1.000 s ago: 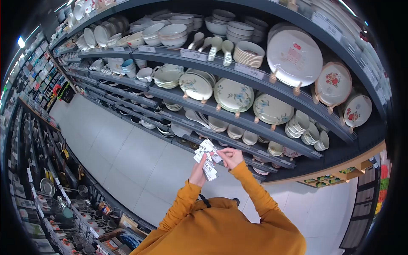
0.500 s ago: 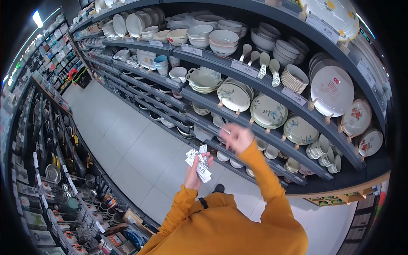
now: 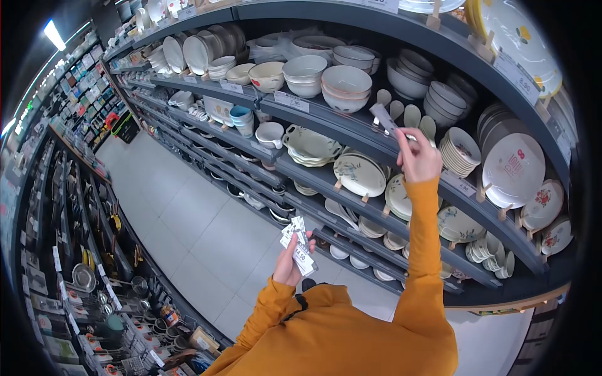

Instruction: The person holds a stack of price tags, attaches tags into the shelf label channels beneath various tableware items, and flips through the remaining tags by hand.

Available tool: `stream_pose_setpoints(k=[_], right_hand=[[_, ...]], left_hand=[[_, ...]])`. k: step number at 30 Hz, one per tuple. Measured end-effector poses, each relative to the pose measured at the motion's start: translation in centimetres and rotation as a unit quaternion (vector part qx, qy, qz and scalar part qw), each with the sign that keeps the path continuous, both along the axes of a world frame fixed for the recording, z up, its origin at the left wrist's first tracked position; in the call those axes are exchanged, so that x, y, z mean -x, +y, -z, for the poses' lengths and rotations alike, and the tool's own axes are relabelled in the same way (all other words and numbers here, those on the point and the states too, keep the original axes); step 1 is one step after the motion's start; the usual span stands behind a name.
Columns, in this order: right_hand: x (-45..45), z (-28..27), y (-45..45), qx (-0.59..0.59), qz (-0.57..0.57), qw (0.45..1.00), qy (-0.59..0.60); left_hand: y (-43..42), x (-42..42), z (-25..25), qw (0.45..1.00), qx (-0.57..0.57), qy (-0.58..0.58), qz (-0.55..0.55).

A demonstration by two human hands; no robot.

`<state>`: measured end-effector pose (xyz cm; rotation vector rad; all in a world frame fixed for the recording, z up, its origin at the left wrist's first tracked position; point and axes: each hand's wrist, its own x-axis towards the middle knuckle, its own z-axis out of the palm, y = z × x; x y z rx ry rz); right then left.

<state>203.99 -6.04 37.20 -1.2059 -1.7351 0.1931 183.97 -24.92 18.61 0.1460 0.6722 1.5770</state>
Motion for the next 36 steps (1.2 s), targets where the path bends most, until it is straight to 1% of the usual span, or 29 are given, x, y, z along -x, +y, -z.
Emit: stream_pose_setpoints(k=[1,3,4,5,6,7,8,9,12,13,15,16,17,19,21,22,25,26,29,31,33,34,35,36], right_hand=[[0.5,0.9,-0.9,-0.021,0.003,0.999,0.045],[2.2,4.9,-2.7,0.019,-0.034,0.997,0.065],[3.3,7.9,-3.8,0.122,-0.076,0.985,0.092],[4.8,10.9,-4.6,0.239,-0.134,0.954,0.123],[6.3,14.0,-5.4,0.355,-0.172,0.907,0.144],[7.9,17.9,-6.5,0.414,-0.223,0.855,0.219],[9.3,18.6,-7.8,0.461,-0.244,0.828,0.205],[10.5,19.2,-8.5,0.509,-0.262,0.797,0.192],[12.8,20.2,-6.6,0.571,-0.310,0.736,0.188],[13.6,19.9,-5.1,0.579,-0.323,0.727,0.176],[16.7,21.6,-1.3,0.470,-0.306,0.809,0.176],[18.5,21.9,0.8,0.416,-0.287,0.852,0.138],[20.3,22.0,3.0,0.358,-0.265,0.890,0.099],[24.3,22.2,6.6,0.315,-0.193,0.929,0.026],[27.6,23.3,9.6,0.251,-0.152,0.955,-0.041],[29.1,23.8,10.7,0.269,-0.135,0.950,-0.082],[32.5,25.6,12.9,0.289,-0.107,0.948,-0.084],[33.1,26.7,13.3,0.237,-0.111,0.963,-0.064],[33.9,26.9,13.4,0.244,-0.082,0.965,-0.038],[34.1,25.7,12.3,0.282,-0.065,0.957,-0.017],[34.9,24.9,10.8,0.212,-0.034,0.976,0.037],[35.5,24.0,9.4,0.183,-0.008,0.982,0.040],[36.4,23.5,8.1,0.192,-0.017,0.978,0.085],[37.7,24.2,6.7,0.250,-0.062,0.948,0.189]], left_hand=[[0.6,0.1,-0.4,1.000,0.009,-0.013,-0.009],[2.2,0.7,-0.6,1.000,-0.017,-0.006,-0.022],[2.8,0.8,-0.5,0.999,-0.033,-0.004,-0.031],[3.3,1.0,-0.1,0.999,-0.025,0.013,-0.040],[4.0,1.3,0.8,0.998,-0.019,0.033,-0.051],[4.6,1.9,1.9,0.996,-0.012,0.054,-0.064],[4.9,2.9,3.9,0.997,0.008,0.074,-0.034],[5.0,3.5,3.8,0.996,0.006,0.074,-0.046],[4.7,5.5,4.0,0.994,0.023,0.076,-0.072],[4.7,6.6,4.1,0.992,0.033,0.082,-0.089],[4.5,8.6,4.4,0.986,0.055,0.091,-0.124],[4.5,9.7,4.5,0.986,0.061,0.081,-0.134],[4.4,10.8,4.9,0.987,0.066,0.084,-0.122],[4.2,13.4,5.6,0.988,0.074,0.094,-0.094],[4.4,15.8,5.8,0.990,0.078,0.083,-0.085],[4.5,17.2,6.3,0.991,0.073,0.079,-0.074],[4.7,22.7,6.4,0.995,0.063,0.078,-0.025],[4.7,24.7,6.1,0.995,0.060,0.081,-0.002],[4.6,29.9,4.4,0.995,0.050,0.081,0.030],[4.3,33.7,3.9,0.995,0.051,0.080,0.037],[4.4,36.8,3.9,0.995,0.053,0.067,0.043],[4.5,38.1,3.8,0.996,0.038,0.073,0.041],[4.6,39.3,3.6,0.996,0.024,0.078,0.040],[4.6,40.5,3.5,0.996,0.011,0.083,0.038]])
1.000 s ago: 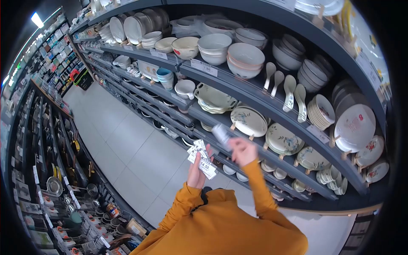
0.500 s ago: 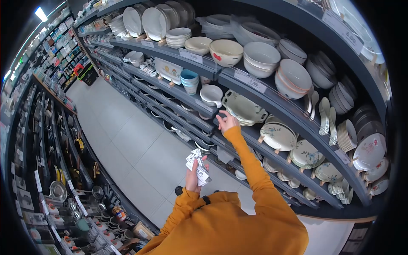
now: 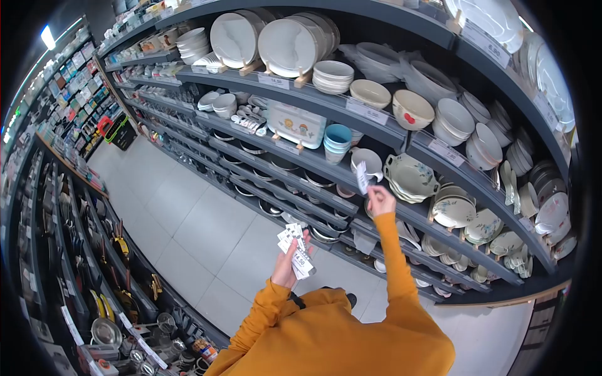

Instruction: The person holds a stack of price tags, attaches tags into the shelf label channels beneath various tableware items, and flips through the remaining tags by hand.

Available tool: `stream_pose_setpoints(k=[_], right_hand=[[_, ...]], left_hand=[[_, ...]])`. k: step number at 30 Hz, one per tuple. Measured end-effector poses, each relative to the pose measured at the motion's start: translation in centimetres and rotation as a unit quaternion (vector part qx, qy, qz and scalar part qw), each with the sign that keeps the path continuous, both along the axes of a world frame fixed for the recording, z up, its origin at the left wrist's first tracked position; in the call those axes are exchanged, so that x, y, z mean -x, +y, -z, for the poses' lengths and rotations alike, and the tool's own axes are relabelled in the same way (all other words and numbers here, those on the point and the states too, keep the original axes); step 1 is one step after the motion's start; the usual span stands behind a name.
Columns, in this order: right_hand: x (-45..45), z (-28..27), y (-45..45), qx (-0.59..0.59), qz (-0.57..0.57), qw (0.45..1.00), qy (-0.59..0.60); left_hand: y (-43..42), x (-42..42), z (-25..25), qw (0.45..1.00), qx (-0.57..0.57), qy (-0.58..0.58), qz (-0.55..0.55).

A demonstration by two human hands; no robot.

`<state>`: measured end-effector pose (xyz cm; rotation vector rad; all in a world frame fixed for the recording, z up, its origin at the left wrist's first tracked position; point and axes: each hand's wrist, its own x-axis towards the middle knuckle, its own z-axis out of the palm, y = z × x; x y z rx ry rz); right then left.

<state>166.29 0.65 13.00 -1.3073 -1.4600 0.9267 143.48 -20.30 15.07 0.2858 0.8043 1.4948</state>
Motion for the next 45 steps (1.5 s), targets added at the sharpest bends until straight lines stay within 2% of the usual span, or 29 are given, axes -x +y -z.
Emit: stream_pose_setpoints(k=[2,4,5,7,10,11,13,15,16,17,19,21,22,27,28,31,32,33,34,35,36,37,38,39,41,42,45], right_hand=[[4.4,0.1,-5.3,0.131,-0.059,0.974,0.177],[8.8,3.3,-10.7,0.207,-0.174,0.937,0.222],[11.3,2.5,-13.8,0.229,-0.181,0.948,0.123],[13.7,3.6,-17.3,0.310,-0.234,0.913,0.125],[14.8,-2.0,-16.0,0.334,-0.325,0.879,0.095],[15.1,-3.8,-14.5,0.309,-0.314,0.897,0.024],[15.9,-8.8,-11.1,0.210,-0.282,0.936,0.032],[17.4,-14.1,-7.0,0.051,-0.219,0.974,-0.006],[18.2,-16.8,-4.7,-0.020,-0.194,0.979,-0.057],[19.4,-18.5,-2.2,-0.035,-0.157,0.984,-0.071],[21.7,-20.9,3.5,-0.170,-0.113,0.973,-0.110],[23.9,-22.5,7.8,-0.173,-0.058,0.970,-0.161],[24.9,-22.4,10.0,-0.177,-0.046,0.966,-0.183],[26.6,-21.6,15.0,-0.177,-0.026,0.947,-0.266],[26.6,-21.4,15.1,-0.201,-0.031,0.950,-0.239],[26.2,-22.1,13.7,-0.138,-0.072,0.987,-0.044],[25.8,-21.4,13.7,-0.151,-0.088,0.982,0.072],[25.2,-21.1,12.2,-0.147,-0.095,0.975,0.134],[24.8,-20.3,10.4,-0.138,-0.086,0.978,0.129],[24.6,-18.1,8.5,-0.136,-0.129,0.975,0.123],[24.8,-16.8,4.7,-0.076,-0.167,0.977,0.105],[25.0,-12.9,2.6,0.022,-0.210,0.974,0.088],[26.0,-9.3,-0.9,0.089,-0.237,0.954,0.160],[26.1,-6.9,-3.8,0.178,-0.282,0.934,0.129],[26.8,-3.7,-6.9,0.291,-0.292,0.907,0.091],[26.8,-3.3,-7.1,0.316,-0.337,0.881,0.104],[27.6,-5.5,-3.4,0.319,-0.409,0.854,0.032]], left_hand=[[0.1,2.1,0.2,1.000,0.010,0.007,0.013],[-0.1,3.8,0.8,1.000,0.009,0.011,0.015],[0.0,4.5,1.2,1.000,-0.001,0.008,0.011],[-0.1,5.5,1.4,1.000,-0.005,-0.006,0.003],[-1.0,7.4,0.4,0.998,0.041,-0.034,-0.033],[-1.3,8.0,0.7,0.998,0.042,-0.026,-0.041],[-1.9,9.4,1.6,0.998,0.039,-0.007,-0.056],[-2.2,10.1,0.7,0.998,0.034,-0.003,-0.048],[-2.3,10.4,0.4,0.999,0.036,0.007,-0.040],[-2.3,10.6,0.1,0.999,0.038,0.017,-0.032],[-2.3,10.5,-0.6,0.999,0.039,0.014,-0.031],[-2.7,10.5,-1.6,0.999,0.016,0.011,-0.035],[-2.9,11.0,0.0,1.000,0.008,0.007,-0.004],[-3.8,11.3,-1.0,0.998,-0.009,-0.053,0.029],[-3.8,11.4,-1.1,0.998,-0.003,-0.058,0.026],[-3.5,12.6,-1.2,0.997,0.011,-0.070,0.011],[-3.2,13.0,-1.3,0.997,0.015,-0.072,0.008],[-2.7,13.3,-1.6,0.997,0.009,-0.081,-0.005],[-1.9,13.7,-2.0,0.996,0.001,-0.090,-0.019],[-1.4,13.9,-2.2,0.994,-0.007,-0.099,-0.033],[-0.6,14.3,-1.5,0.992,-0.038,-0.108,-0.047],[0.1,14.5,-1.5,0.992,-0.034,-0.098,-0.069],[1.0,14.7,-1.5,0.992,-0.030,-0.086,-0.091],[1.8,15.0,-1.4,0.990,-0.026,-0.074,-0.113],[3.4,16.0,-1.1,0.991,-0.025,-0.056,-0.116],[4.0,16.5,-1.0,0.992,-0.021,-0.047,-0.116],[6.4,18.5,-0.2,0.994,-0.023,-0.009,-0.108]])
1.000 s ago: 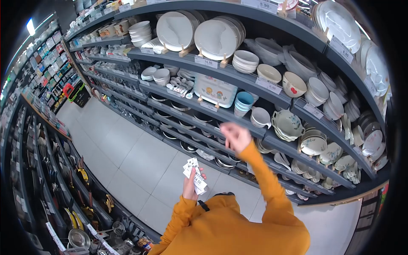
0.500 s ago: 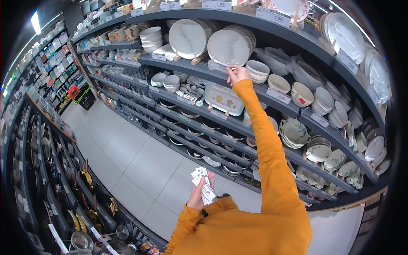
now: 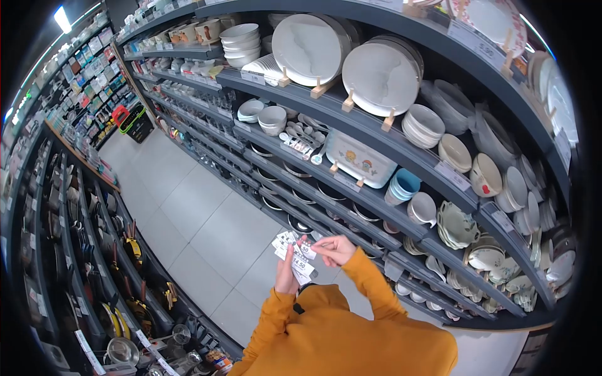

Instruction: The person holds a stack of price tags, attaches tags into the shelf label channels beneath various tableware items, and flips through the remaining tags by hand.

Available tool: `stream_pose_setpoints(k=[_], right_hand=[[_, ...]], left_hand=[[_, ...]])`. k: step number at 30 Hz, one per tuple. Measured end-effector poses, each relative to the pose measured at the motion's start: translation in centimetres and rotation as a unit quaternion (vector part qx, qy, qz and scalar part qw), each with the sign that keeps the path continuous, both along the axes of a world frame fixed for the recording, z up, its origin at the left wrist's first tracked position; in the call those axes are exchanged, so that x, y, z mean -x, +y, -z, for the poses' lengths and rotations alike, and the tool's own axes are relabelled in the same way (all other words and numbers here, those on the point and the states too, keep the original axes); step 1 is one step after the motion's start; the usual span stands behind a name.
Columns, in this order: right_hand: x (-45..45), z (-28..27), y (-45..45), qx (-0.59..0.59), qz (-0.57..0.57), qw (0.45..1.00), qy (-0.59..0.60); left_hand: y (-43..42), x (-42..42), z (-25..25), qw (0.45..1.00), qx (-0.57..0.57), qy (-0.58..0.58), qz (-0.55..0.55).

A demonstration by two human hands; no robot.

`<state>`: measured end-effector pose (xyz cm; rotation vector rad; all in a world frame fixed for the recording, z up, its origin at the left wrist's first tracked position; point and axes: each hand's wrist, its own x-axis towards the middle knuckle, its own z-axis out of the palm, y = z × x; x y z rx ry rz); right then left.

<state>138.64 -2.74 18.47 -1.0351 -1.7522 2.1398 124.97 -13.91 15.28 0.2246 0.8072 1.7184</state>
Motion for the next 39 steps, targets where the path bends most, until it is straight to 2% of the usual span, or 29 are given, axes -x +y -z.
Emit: stream_pose_setpoints(k=[2,4,6,7,10,13,14,15,16,17,18,21,23,24,26,28,30,33,34,35,36,38,39], right_hand=[[1.3,-1.7,4.3,-0.007,-0.044,0.999,0.017],[4.5,-1.4,9.5,-0.062,0.046,0.997,0.026],[8.0,1.0,14.6,-0.191,0.158,0.967,0.057],[9.6,1.4,16.9,-0.241,0.179,0.953,0.031],[14.3,4.3,22.2,-0.353,0.184,0.906,-0.146],[16.4,6.3,24.3,-0.475,0.122,0.837,-0.242],[16.8,7.7,24.7,-0.486,0.148,0.831,-0.226],[16.9,9.7,25.0,-0.606,0.177,0.741,-0.228],[16.9,10.6,25.4,-0.666,0.197,0.686,-0.219],[16.8,10.8,26.0,-0.590,0.181,0.757,-0.215],[16.8,6.9,24.4,-0.498,0.184,0.826,-0.192],[16.7,7.2,24.4,-0.445,0.220,0.854,-0.156],[17.2,4.3,23.1,-0.385,0.256,0.878,-0.124],[17.4,3.9,22.5,-0.411,0.285,0.859,-0.109],[18.5,3.7,20.5,-0.367,0.307,0.876,-0.064],[20.6,4.7,17.6,-0.219,0.279,0.934,0.042],[23.8,6.6,14.5,-0.209,0.232,0.950,0.021],[29.9,9.7,11.1,-0.299,0.234,0.920,0.093],[32.0,10.0,10.0,-0.202,0.268,0.939,0.069],[34.2,10.5,9.2,-0.135,0.294,0.941,0.102],[36.5,10.8,8.6,-0.067,0.318,0.936,0.135],[40.6,9.6,7.8,0.020,0.380,0.921,0.080],[42.8,9.0,7.5,0.073,0.398,0.910,0.095]], left_hand=[[1.8,1.5,0.5,0.999,0.016,0.028,-0.022],[3.5,3.4,0.5,0.997,0.043,0.048,-0.032],[5.1,5.1,-0.3,0.997,0.056,0.029,-0.034],[5.7,6.1,-0.3,0.998,0.051,0.035,-0.023],[6.5,8.5,0.7,0.997,0.060,0.045,0.002],[6.6,9.9,1.6,0.996,0.076,0.045,0.007],[6.5,10.2,1.8,0.992,0.121,0.044,0.011],[6.3,10.4,2.6,0.990,0.139,0.021,0.008],[6.8,10.8,3.4,0.989,0.148,-0.001,0.006],[7.3,11.6,4.2,0.989,0.144,-0.001,0.012],[7.6,12.5,5.0,0.989,0.144,-0.003,0.021],[9.8,15.7,5.3,0.989,0.139,-0.023,0.041],[11.4,17.8,5.3,0.990,0.130,-0.021,0.052],[12.2,18.9,5.0,0.991,0.125,-0.020,0.045],[13.9,21.2,4.2,0.992,0.117,-0.018,0.035],[15.5,23.9,3.7,0.996,0.078,-0.011,0.043],[16.9,26.9,3.5,0.998,0.038,-0.002,0.051],[18.7,31.6,5.0,0.997,0.011,0.041,0.070],[19.0,33.2,5.4,0.995,-0.008,0.059,0.081],[18.9,34.7,4.8,0.995,-0.001,0.066,0.081],[18.9,36.3,5.3,0.993,0.016,0.082,0.079],[18.8,40.0,7.3,0.989,0.048,0.118,0.076],[18.7,41.8,7.6,0.988,0.038,0.123,0.081]])
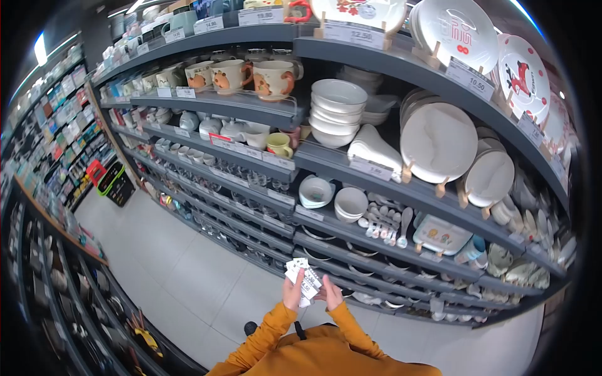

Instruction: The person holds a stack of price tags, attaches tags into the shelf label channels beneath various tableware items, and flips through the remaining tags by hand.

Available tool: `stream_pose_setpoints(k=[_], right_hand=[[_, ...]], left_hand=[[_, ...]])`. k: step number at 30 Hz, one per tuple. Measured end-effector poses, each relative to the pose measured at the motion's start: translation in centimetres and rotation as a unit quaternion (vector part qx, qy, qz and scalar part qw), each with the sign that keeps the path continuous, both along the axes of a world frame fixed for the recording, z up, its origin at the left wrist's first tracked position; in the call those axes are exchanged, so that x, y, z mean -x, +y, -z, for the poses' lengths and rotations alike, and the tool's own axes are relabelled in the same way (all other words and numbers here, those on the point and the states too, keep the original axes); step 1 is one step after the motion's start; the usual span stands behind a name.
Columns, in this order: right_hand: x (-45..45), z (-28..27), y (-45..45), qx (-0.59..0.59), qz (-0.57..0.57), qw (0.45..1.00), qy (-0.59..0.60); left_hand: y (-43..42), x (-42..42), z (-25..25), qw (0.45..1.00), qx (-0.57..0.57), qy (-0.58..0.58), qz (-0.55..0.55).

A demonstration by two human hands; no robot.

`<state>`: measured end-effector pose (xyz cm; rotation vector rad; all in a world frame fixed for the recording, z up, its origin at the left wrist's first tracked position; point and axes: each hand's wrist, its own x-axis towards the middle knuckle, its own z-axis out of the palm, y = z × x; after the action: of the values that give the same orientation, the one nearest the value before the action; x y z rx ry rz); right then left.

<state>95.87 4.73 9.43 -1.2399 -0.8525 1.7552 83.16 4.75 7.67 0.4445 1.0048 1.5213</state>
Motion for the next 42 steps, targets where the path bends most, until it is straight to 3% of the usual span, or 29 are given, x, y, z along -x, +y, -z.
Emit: stream_pose_setpoints(k=[1,4,7,8,11,15,18,22,25,27,30,34,41,42], right_hand=[[2.0,-0.6,-0.6,0.007,0.011,1.000,0.025],[7.8,3.6,-2.1,-0.202,0.040,0.975,-0.078],[13.7,0.6,-3.8,-0.182,0.085,0.976,-0.085],[14.8,-0.1,-4.2,-0.142,0.065,0.976,-0.151],[17.9,-0.9,-5.3,-0.210,0.115,0.945,-0.224],[20.4,-2.3,-6.2,-0.173,0.124,0.940,-0.267],[21.8,-2.2,-6.5,-0.196,0.153,0.937,-0.247],[22.6,-0.3,-6.5,-0.141,0.163,0.973,-0.077],[23.2,0.8,-6.7,-0.116,0.149,0.982,-0.030],[23.8,0.7,-6.6,-0.123,0.161,0.979,-0.035],[23.1,-2.2,-7.1,0.032,0.129,0.986,0.105],[23.8,-3.2,-5.9,0.003,0.198,0.972,0.129],[23.0,-3.6,-5.4,-0.023,0.231,0.967,0.102],[23.1,-2.6,-4.9,-0.025,0.240,0.966,0.092]], left_hand=[[-0.6,2.0,0.3,1.000,0.001,0.020,0.018],[-2.3,7.3,0.0,0.997,0.000,0.059,0.043],[-2.6,11.3,0.8,0.996,-0.033,0.077,0.023],[-2.7,12.1,0.0,0.997,-0.039,0.064,0.029],[-3.0,13.8,-1.7,0.997,-0.049,0.011,0.055],[-3.2,14.8,-2.0,0.995,-0.042,-0.034,0.084],[-3.9,15.3,-4.6,0.994,-0.024,-0.077,0.069],[-3.8,17.8,-7.9,0.978,0.011,-0.173,0.114],[-2.8,20.2,-4.0,0.941,-0.015,-0.241,0.237],[-2.8,19.9,-5.0,0.966,-0.052,-0.174,0.181],[-2.7,19.8,-8.3,0.987,-0.070,-0.111,0.088],[-2.2,18.7,-7.6,0.993,-0.069,-0.039,0.092],[-1.1,18.1,-8.8,0.991,-0.091,-0.068,0.068],[-1.3,17.6,-8.4,0.992,-0.075,-0.001,0.103]])
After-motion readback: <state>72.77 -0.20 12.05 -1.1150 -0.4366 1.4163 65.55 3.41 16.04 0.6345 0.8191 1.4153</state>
